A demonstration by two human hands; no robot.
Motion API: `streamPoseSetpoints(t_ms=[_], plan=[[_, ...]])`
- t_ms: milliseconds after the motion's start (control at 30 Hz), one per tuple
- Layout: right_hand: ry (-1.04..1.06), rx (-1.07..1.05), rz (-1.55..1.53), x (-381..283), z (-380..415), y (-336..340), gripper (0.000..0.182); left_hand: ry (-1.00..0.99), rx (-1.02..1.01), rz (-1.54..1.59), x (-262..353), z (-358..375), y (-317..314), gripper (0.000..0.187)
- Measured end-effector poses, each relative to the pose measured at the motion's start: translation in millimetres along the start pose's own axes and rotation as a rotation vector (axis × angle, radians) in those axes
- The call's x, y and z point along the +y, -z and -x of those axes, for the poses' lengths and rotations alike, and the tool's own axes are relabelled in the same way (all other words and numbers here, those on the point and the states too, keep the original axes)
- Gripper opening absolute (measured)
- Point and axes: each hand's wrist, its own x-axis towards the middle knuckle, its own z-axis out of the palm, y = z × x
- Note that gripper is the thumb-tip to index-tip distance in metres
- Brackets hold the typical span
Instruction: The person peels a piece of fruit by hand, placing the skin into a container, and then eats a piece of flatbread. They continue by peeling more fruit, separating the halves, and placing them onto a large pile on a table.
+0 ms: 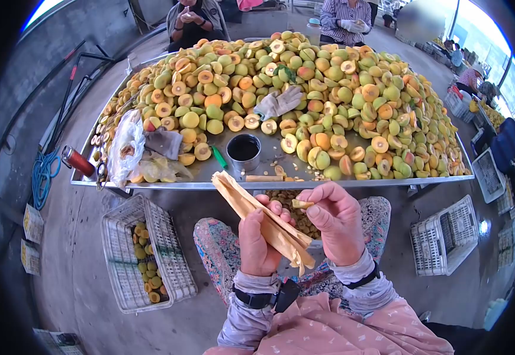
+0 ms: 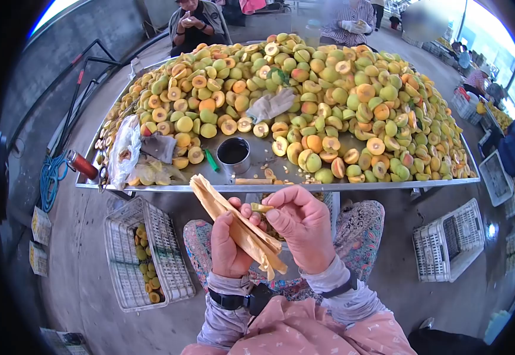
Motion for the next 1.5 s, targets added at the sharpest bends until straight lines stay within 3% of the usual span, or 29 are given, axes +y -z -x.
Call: streamPoseSetpoints(t_ms=[300, 367, 567, 667, 700, 800, 867, 900, 967, 1100, 1200, 1300, 1333, 1500], plan=[[0.101, 0.011, 0.051, -35.8, 18.2, 7.7, 0.019, 0.04, -0.011, -0.035, -16.3, -13.8, -9.3, 0.023], [0.208, -0.089, 0.043, -49.0, 23.5, 10.2, 0.024, 0.045, -0.062, -0.04, -21.6, -18.1, -10.4, 0.023], [0.302, -0.027, -0.163, -75.1, 41.2, 5.7, 0.022, 0.107, -0.125, 0.001, -34.9, -21.9, -14.3, 0.021], [0.382, -0.255, -0.387, -80.6, 49.9, 7.8, 0.019, 0.142, -0.123, 0.01, -39.1, -21.6, -15.5, 0.02], [0.258, -0.43, -0.295, -92.9, 51.2, 19.7, 0.012, 0.162, -0.123, 0.013, -40.2, -21.2, -16.2, 0.02], [0.29, -0.357, -0.319, -90.3, 56.3, 2.0, 0.014, 0.178, -0.1, -0.032, -45.0, -18.1, -24.1, 0.016], [0.557, -0.245, -0.695, -70.2, 53.9, -8.7, 0.01, 0.177, -0.086, -0.053, -48.2, -18.2, -26.8, 0.015], [0.569, -0.238, -0.68, -66.9, 52.9, -5.2, 0.01, 0.18, -0.068, -0.068, -48.5, -17.5, -32.7, 0.015], [0.606, -0.422, -0.805, -62.8, 51.9, 1.5, 0.013, 0.194, -0.069, -0.067, -51.1, -18.0, -39.0, 0.013], [0.645, -0.315, -0.877, -70.1, 56.7, -2.9, 0.013, 0.233, -0.108, -0.113, -58.7, -21.0, -45.6, 0.017], [0.669, -0.468, -0.832, -70.6, 53.3, 9.2, 0.012, 0.219, -0.1, -0.125, -67.8, -21.8, -49.8, 0.037], [0.703, -0.477, -0.828, -73.1, 52.8, 15.5, 0.014, 0.232, -0.201, -0.128, -69.7, -25.0, -45.0, 0.031], [0.726, -0.473, -0.848, -73.8, 53.4, 15.3, 0.015, 0.232, -0.11, -0.142, -71.6, -22.0, -53.0, 0.026], [0.659, -0.489, -0.921, -79.9, 59.6, 20.1, 0.018, 0.223, -0.13, -0.27, -78.1, -21.3, -51.5, 0.025]])
